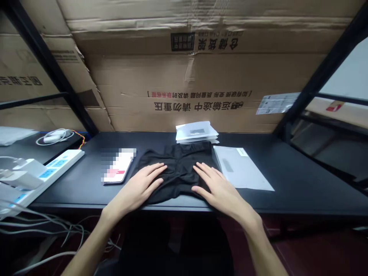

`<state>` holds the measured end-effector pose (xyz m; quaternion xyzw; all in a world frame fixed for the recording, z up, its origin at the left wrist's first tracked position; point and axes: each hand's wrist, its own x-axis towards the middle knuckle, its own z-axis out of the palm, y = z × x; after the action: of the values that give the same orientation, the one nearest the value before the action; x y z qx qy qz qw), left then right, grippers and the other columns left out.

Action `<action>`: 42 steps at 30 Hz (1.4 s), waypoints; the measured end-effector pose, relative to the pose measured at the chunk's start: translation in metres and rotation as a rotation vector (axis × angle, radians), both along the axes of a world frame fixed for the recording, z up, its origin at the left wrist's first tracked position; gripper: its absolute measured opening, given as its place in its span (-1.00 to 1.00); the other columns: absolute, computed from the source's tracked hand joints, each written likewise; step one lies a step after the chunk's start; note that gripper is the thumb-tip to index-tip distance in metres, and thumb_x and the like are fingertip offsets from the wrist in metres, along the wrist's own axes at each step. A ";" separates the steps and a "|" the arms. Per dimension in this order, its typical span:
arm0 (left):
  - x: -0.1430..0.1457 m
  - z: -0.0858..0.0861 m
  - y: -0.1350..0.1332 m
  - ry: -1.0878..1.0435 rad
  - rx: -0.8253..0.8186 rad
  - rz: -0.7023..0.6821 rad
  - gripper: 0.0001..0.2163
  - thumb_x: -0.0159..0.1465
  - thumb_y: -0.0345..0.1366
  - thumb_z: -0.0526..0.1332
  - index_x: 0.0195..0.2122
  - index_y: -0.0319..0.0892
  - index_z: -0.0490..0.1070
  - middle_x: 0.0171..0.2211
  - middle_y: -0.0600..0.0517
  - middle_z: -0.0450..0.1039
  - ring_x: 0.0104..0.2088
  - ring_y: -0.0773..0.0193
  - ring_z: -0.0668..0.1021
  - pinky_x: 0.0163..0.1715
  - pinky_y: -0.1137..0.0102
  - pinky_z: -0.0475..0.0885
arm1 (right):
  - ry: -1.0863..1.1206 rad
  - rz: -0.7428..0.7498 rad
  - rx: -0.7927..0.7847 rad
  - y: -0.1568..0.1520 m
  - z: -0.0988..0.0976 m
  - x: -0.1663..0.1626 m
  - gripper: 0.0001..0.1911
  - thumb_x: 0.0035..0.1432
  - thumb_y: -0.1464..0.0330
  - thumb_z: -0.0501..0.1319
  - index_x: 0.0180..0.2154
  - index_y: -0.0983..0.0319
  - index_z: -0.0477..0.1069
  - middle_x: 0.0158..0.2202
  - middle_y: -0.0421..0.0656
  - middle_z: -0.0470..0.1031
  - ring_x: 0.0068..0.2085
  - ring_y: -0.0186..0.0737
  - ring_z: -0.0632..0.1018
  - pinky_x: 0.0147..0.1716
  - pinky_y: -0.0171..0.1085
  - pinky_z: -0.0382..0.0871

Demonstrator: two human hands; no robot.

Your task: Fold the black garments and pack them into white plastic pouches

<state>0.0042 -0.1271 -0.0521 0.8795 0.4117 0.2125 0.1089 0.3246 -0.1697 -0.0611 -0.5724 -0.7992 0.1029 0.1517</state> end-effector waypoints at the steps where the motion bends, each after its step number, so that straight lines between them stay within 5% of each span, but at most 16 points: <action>1: -0.001 -0.001 0.000 -0.003 0.010 0.002 -0.55 0.61 -0.07 -0.01 0.45 0.01 0.25 0.45 -0.02 0.31 0.43 0.13 0.37 0.46 0.08 0.26 | -0.007 -0.001 0.015 0.000 -0.002 -0.001 -0.22 0.45 -0.14 0.04 0.51 0.07 0.13 0.55 -0.11 0.13 0.54 0.12 0.16 0.48 0.20 0.14; 7: -0.010 0.001 -0.011 0.013 0.157 -0.060 -0.59 0.61 -0.18 0.00 0.43 -0.05 0.28 0.41 -0.04 0.35 0.41 0.18 0.40 0.51 0.04 0.17 | -0.017 0.014 0.062 0.001 -0.007 0.000 -0.26 0.47 -0.11 0.05 0.50 0.06 0.16 0.54 -0.12 0.16 0.53 0.12 0.17 0.47 0.21 0.16; 15: -0.043 -0.018 -0.040 0.026 0.341 -0.170 -0.53 0.54 -0.35 0.09 0.45 0.01 0.27 0.40 -0.01 0.37 0.43 0.11 0.38 0.48 0.03 0.25 | 0.002 0.001 0.061 -0.001 -0.003 -0.002 -0.29 0.46 -0.10 0.07 0.48 0.03 0.22 0.53 -0.12 0.19 0.52 0.12 0.20 0.45 0.19 0.21; 23: -0.032 -0.008 -0.038 -0.003 0.116 -0.004 -0.48 0.60 -0.26 -0.06 0.55 0.19 0.02 0.56 0.12 0.05 0.54 0.10 0.15 0.51 0.00 0.17 | 0.005 -0.001 0.064 -0.002 -0.001 -0.002 -0.31 0.47 -0.07 0.09 0.49 -0.01 0.19 0.53 -0.14 0.18 0.53 0.11 0.19 0.44 0.18 0.23; 30: -0.004 -0.014 -0.049 0.063 0.233 0.000 -0.39 0.59 -0.20 -0.02 0.60 0.04 -0.23 0.61 -0.01 -0.16 0.59 -0.08 -0.07 0.51 -0.16 0.02 | 0.019 0.013 0.083 -0.002 -0.004 0.000 -0.33 0.47 -0.07 0.09 0.47 0.01 0.23 0.52 -0.11 0.21 0.51 0.14 0.23 0.43 0.20 0.24; 38: -0.023 -0.041 -0.070 -0.090 0.379 -0.241 -0.47 0.58 -0.13 -0.17 0.57 0.18 -0.01 0.51 0.00 0.19 0.53 -0.14 0.18 0.48 -0.22 0.05 | 0.034 0.011 0.080 -0.003 -0.006 0.002 -0.34 0.48 -0.06 0.09 0.48 -0.05 0.21 0.53 -0.15 0.19 0.53 0.11 0.19 0.45 0.19 0.21; 42: -0.028 -0.038 -0.066 -0.110 0.358 -0.179 -0.47 0.59 -0.15 -0.18 0.56 0.18 0.01 0.53 0.03 0.13 0.54 -0.11 0.14 0.49 -0.21 0.05 | 0.028 0.005 0.072 -0.002 -0.007 0.002 -0.34 0.47 -0.06 0.09 0.46 -0.03 0.24 0.53 -0.14 0.20 0.52 0.13 0.21 0.44 0.21 0.22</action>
<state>-0.0234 -0.1929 -0.0903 0.9050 0.2808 0.3195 -0.0083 0.3268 -0.1719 -0.0679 -0.5632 -0.8015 0.0826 0.1831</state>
